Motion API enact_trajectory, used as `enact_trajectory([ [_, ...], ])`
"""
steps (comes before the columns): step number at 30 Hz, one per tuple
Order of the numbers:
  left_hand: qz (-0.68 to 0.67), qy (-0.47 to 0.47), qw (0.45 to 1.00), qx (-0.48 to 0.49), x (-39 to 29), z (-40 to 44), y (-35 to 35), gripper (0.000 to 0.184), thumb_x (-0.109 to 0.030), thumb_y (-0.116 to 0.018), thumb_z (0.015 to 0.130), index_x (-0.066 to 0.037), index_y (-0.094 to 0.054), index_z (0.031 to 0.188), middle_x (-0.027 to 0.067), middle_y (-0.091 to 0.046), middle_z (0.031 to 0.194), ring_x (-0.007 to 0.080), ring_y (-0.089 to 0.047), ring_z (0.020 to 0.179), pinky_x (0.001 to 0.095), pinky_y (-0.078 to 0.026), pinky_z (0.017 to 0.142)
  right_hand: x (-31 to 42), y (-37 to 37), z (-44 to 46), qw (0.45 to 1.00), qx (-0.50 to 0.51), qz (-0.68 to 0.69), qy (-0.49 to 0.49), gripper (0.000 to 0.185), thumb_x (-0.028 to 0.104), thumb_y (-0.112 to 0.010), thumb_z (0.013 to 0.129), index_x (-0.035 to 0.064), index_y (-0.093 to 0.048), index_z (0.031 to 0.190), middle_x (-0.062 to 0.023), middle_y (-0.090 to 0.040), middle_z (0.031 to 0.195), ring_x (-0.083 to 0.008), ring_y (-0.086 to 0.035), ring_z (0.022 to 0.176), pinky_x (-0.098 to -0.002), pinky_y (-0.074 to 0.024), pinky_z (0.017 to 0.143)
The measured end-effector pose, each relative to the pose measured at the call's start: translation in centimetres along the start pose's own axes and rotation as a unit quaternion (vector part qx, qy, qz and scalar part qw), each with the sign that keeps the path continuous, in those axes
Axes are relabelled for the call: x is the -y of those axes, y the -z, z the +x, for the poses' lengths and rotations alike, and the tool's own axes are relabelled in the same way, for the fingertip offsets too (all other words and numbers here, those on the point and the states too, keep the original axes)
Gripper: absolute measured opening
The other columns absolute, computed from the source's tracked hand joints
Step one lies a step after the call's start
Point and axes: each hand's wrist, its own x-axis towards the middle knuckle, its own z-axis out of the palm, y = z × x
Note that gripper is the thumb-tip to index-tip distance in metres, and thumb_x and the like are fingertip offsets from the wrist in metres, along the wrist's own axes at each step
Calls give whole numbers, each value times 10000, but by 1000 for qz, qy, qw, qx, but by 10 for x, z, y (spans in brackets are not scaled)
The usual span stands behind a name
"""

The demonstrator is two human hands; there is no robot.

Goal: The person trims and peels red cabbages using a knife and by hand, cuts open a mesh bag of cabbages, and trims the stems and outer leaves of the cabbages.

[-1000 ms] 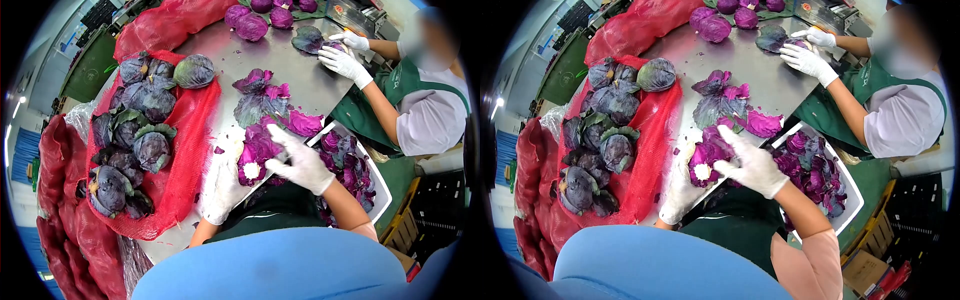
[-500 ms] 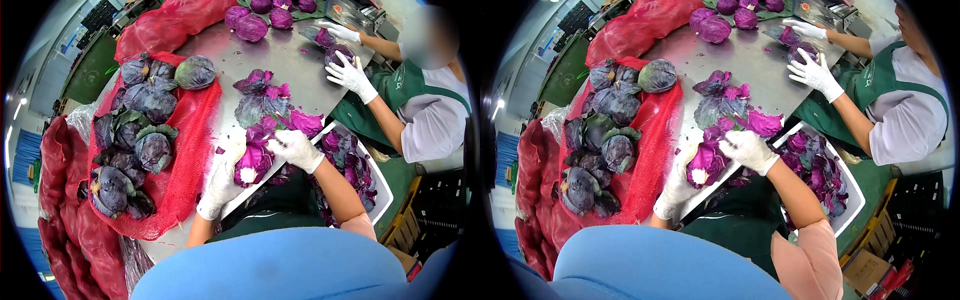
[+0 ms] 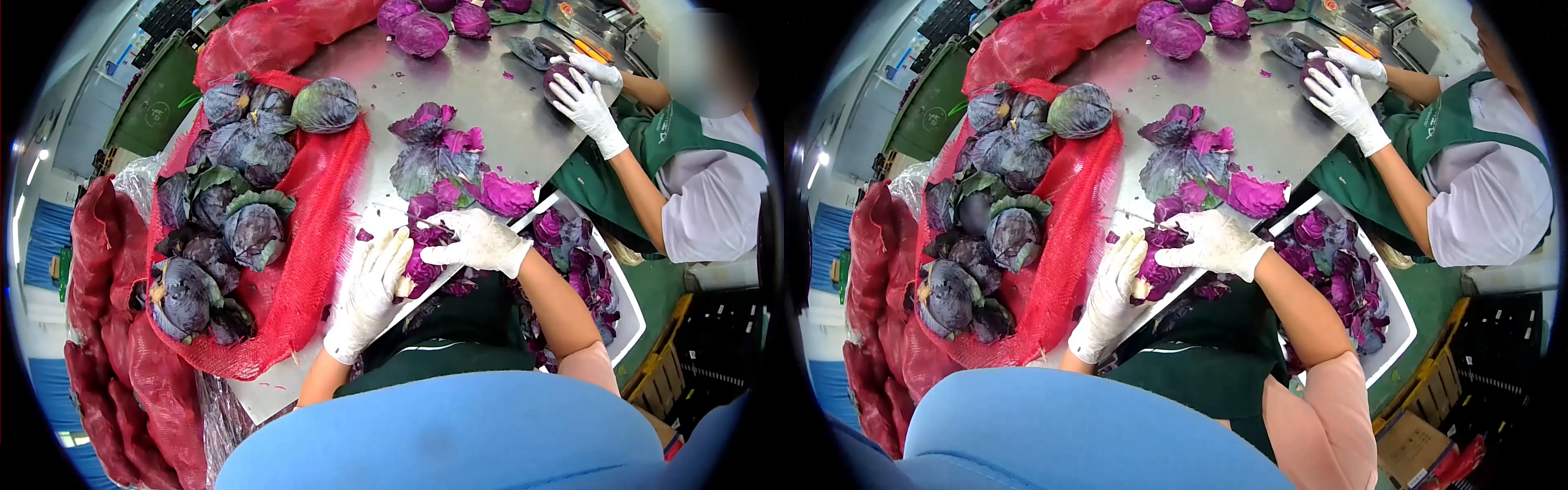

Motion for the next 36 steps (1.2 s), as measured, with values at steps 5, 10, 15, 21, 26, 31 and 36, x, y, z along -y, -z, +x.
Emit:
enact_trajectory([
  [5,18,-27,999,22,5,-8,-1,735,-13,-778,730,-49,-519,1418,163,-539,1506,383,-496,1410,526,-359,1183,-20,-4,1,983,-55,147,-93,374,382,-734,918,12,-739,972,-100,-737,790,-173,-685,687,-328,-531,645],
  [10,9,-27,999,21,4,-16,1,765,-37,-806,699,-69,-530,1411,165,-547,1497,379,-497,1413,551,-350,1183,-46,-4,4,973,-177,109,-99,431,303,-749,929,52,-691,1274,-73,-758,949,-117,-650,775,-291,-536,749],
  [15,44,-31,998,21,-8,-9,0,736,-104,-833,704,-72,-577,1394,179,-551,1460,368,-514,1386,550,-378,1162,4,-29,-4,990,-133,-22,46,541,321,-758,906,37,-627,1348,-139,-723,1126,-200,-689,928,-305,-545,911],
  [21,46,-57,997,39,-6,-9,-1,714,-115,-830,727,-68,-578,1393,204,-562,1418,398,-531,1350,553,-413,1134,-12,-36,15,969,-213,-43,116,287,167,-660,898,66,-726,1158,-115,-719,808,-264,-697,648,-368,-565,619],
  [26,-14,-36,998,-43,17,-31,-9,802,-40,-840,671,-78,-539,1413,202,-550,1438,410,-541,1337,559,-406,1150,-41,24,-1,907,-233,345,-68,349,111,-617,936,74,-698,1273,31,-594,701,-72,-509,514,-258,-433,468],
  [31,-99,22,988,-116,23,-27,-10,935,-32,-937,608,-85,-512,1439,217,-477,1466,438,-500,1359,511,-421,1157,-49,31,-17,908,-341,-213,-117,624,322,-682,956,140,-480,1518,-189,-747,1091,-343,-728,866,-423,-578,804],
  [36,-565,286,758,-154,27,-10,9,1068,49,-938,569,-89,-402,1483,118,-511,1443,277,-546,1336,435,-497,1134,-52,-23,15,956,-252,121,93,525,163,-649,935,132,-591,1456,-132,-689,1336,-229,-694,1153,-333,-549,977],
])
